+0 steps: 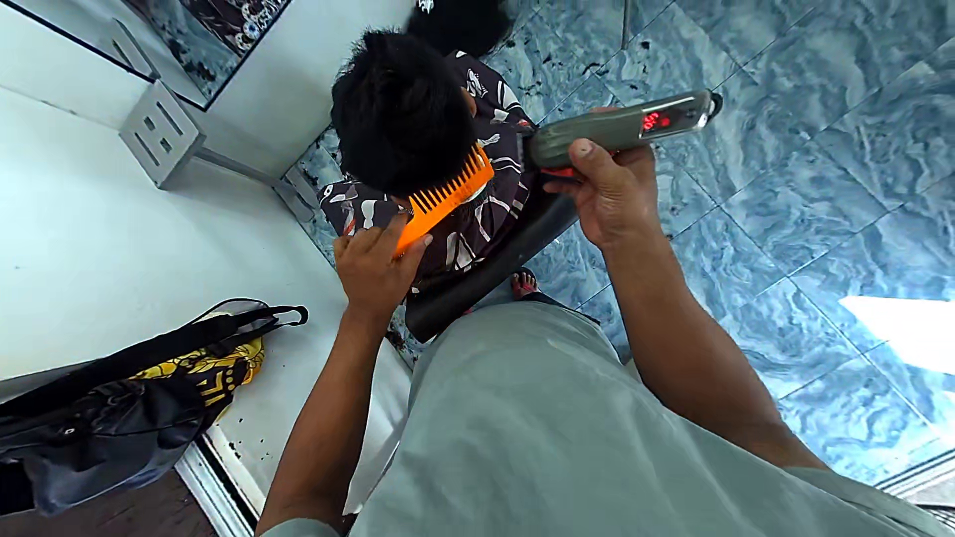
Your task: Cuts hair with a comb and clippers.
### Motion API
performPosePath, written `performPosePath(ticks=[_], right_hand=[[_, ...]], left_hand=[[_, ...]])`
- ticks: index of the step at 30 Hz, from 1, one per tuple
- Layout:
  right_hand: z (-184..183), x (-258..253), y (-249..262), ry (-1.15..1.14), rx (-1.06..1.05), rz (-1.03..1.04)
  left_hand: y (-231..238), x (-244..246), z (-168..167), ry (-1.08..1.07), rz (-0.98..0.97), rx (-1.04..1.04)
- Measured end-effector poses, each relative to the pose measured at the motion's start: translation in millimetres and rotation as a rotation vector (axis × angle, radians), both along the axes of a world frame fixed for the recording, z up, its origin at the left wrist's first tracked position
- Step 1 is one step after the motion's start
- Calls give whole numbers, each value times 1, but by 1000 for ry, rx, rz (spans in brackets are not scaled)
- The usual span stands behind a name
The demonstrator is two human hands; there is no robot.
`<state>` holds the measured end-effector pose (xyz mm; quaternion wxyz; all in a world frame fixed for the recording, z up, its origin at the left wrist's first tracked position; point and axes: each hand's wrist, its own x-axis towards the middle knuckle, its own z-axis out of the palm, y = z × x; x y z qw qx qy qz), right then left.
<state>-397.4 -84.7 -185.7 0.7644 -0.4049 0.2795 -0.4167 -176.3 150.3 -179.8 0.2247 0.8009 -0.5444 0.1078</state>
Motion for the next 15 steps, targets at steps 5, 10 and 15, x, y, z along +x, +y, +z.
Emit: performPosePath(ticks=[5, 10, 15], right_hand=[[19, 39, -5, -83, -117, 26], [33, 56, -8, -112, -167, 48], [30, 58, -9, -160, -242, 55]], left_hand=[[-11, 11, 20, 91, 66, -60], [-14, 7, 18, -49, 66, -174], [-12, 3, 20, -133, 49, -205]])
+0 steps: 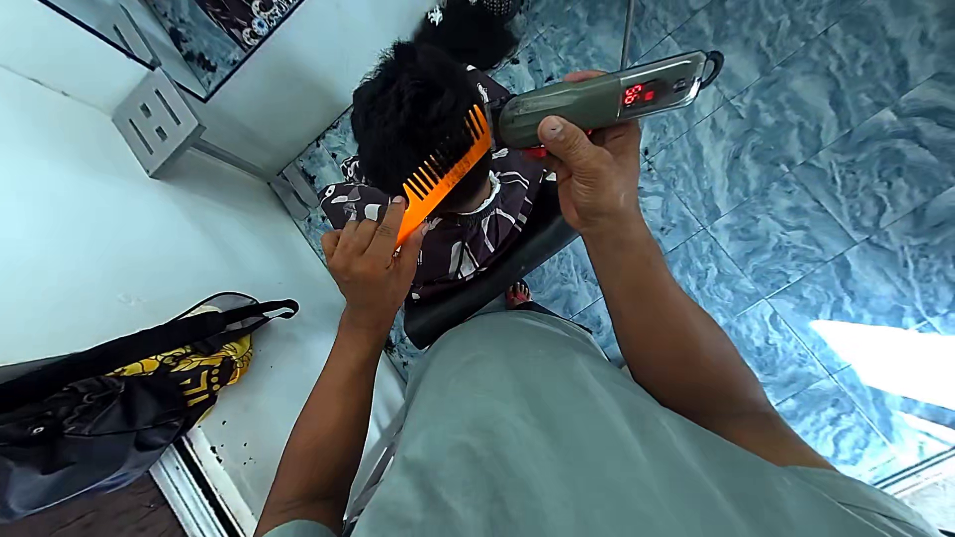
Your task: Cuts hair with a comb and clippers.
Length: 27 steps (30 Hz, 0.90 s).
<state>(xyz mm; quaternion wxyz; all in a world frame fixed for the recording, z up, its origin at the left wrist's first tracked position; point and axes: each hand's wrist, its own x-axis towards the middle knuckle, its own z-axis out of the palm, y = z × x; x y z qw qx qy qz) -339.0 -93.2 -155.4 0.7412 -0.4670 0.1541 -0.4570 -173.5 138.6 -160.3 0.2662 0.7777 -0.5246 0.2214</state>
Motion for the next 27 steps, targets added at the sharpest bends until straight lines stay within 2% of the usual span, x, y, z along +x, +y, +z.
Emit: performPosePath(ticks=[15, 27], right_hand=[[-1, 11, 15, -106, -173, 56], [4, 18, 37, -42, -350, 41]], left_hand=[[4, 3, 0, -5, -33, -32], [6, 8, 0, -8, -70, -21]])
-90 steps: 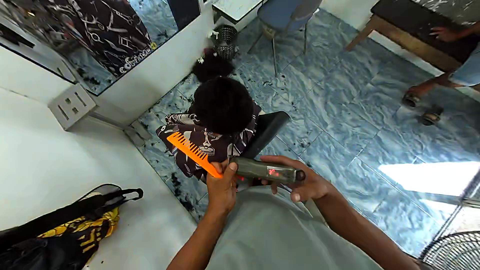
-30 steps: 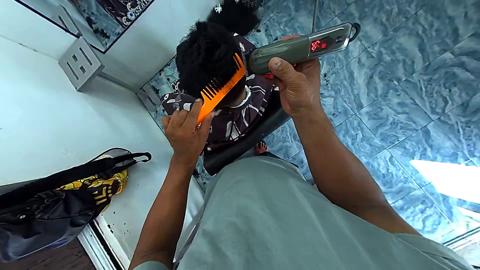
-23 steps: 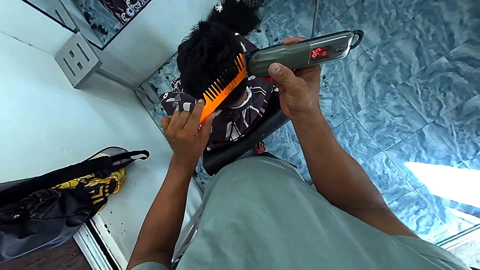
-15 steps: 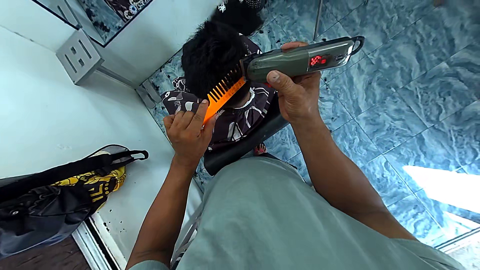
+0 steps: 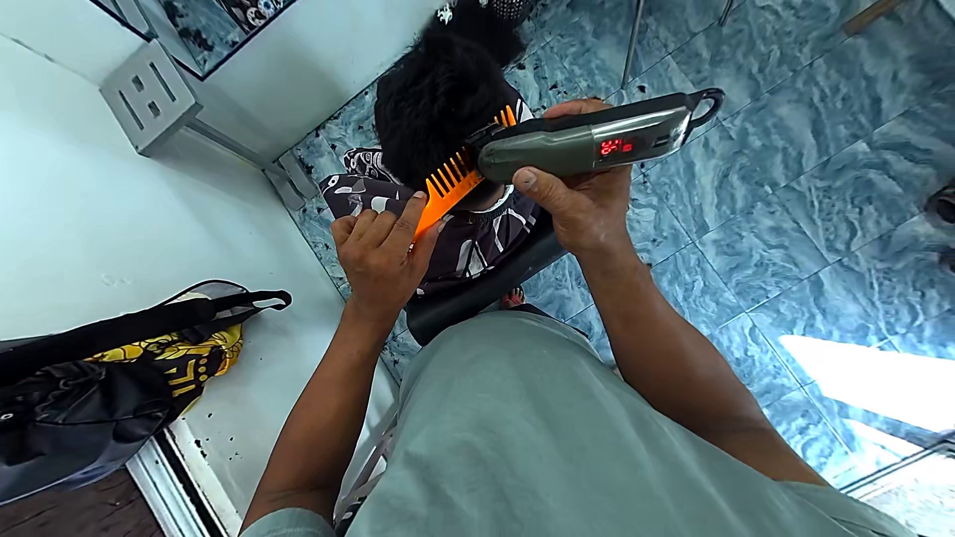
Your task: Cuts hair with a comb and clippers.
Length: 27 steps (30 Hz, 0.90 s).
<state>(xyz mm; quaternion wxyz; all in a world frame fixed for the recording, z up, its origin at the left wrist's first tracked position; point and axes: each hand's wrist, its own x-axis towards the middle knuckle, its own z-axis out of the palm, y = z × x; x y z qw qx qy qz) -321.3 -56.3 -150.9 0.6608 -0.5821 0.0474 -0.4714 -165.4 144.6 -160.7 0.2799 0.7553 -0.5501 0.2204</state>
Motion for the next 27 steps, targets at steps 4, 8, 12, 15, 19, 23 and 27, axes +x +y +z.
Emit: performPosePath(ticks=[4, 8, 12, 15, 19, 23, 27], right_hand=[[-5, -9, 13, 103, -132, 116], [-27, -56, 9, 15, 208, -1], [-44, -67, -11, -60, 540, -169], [-44, -55, -14, -52, 572, -158], [-44, -41, -13, -63, 491, -80], [-43, -34, -11, -90, 438, -41], [-40, -31, -9, -109, 394, -19]], left_hand=[[4, 8, 9, 140, 38, 0], [28, -5, 14, 385, 57, -48], [27, -34, -56, 230, -144, 158], [16, -31, -71, 147, -92, 156], [13, -17, -49, 109, -22, 18], [11, -13, -32, 58, 5, -90], [12, -12, -29, -11, 8, -108]])
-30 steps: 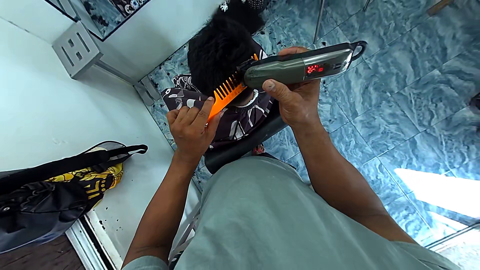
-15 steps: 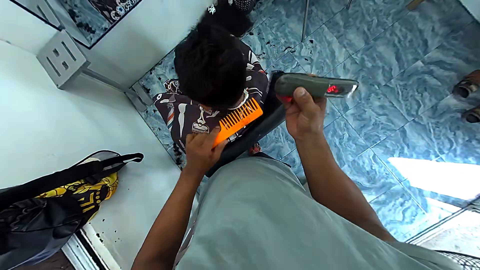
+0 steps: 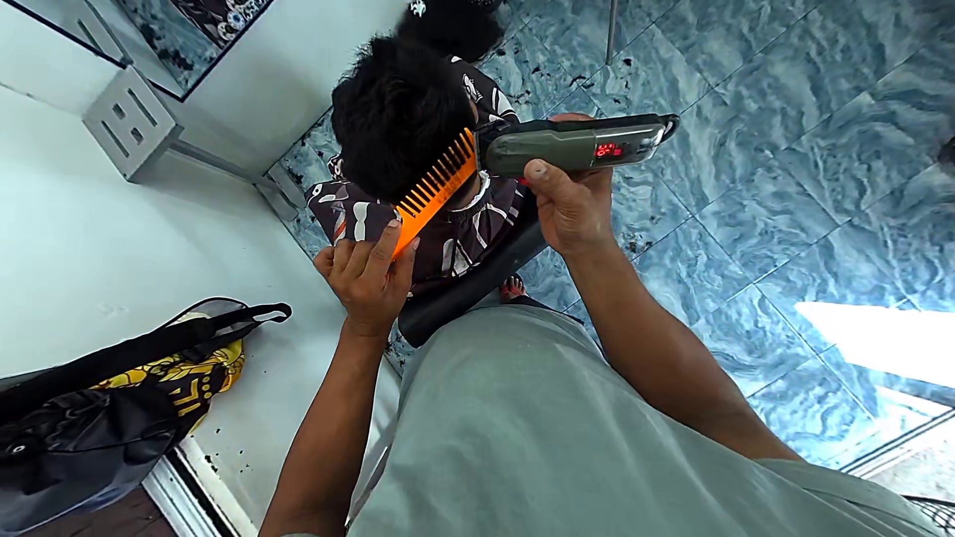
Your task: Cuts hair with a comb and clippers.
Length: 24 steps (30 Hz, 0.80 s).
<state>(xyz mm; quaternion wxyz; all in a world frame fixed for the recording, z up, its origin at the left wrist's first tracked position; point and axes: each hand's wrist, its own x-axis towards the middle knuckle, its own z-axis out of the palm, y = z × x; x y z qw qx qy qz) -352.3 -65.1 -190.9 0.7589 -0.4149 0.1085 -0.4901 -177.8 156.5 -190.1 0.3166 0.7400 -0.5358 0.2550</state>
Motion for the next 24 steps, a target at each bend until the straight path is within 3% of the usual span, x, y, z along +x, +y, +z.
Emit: performPosePath(ticks=[19, 22, 24], right_hand=[[14, 15, 28, 98, -365, 32], [7, 0, 32, 113, -387, 87], [-5, -22, 32, 89, -162, 46]], left_hand=[[1, 8, -7, -34, -25, -9], [10, 13, 9, 208, 37, -68], [19, 12, 26, 412, 77, -144]])
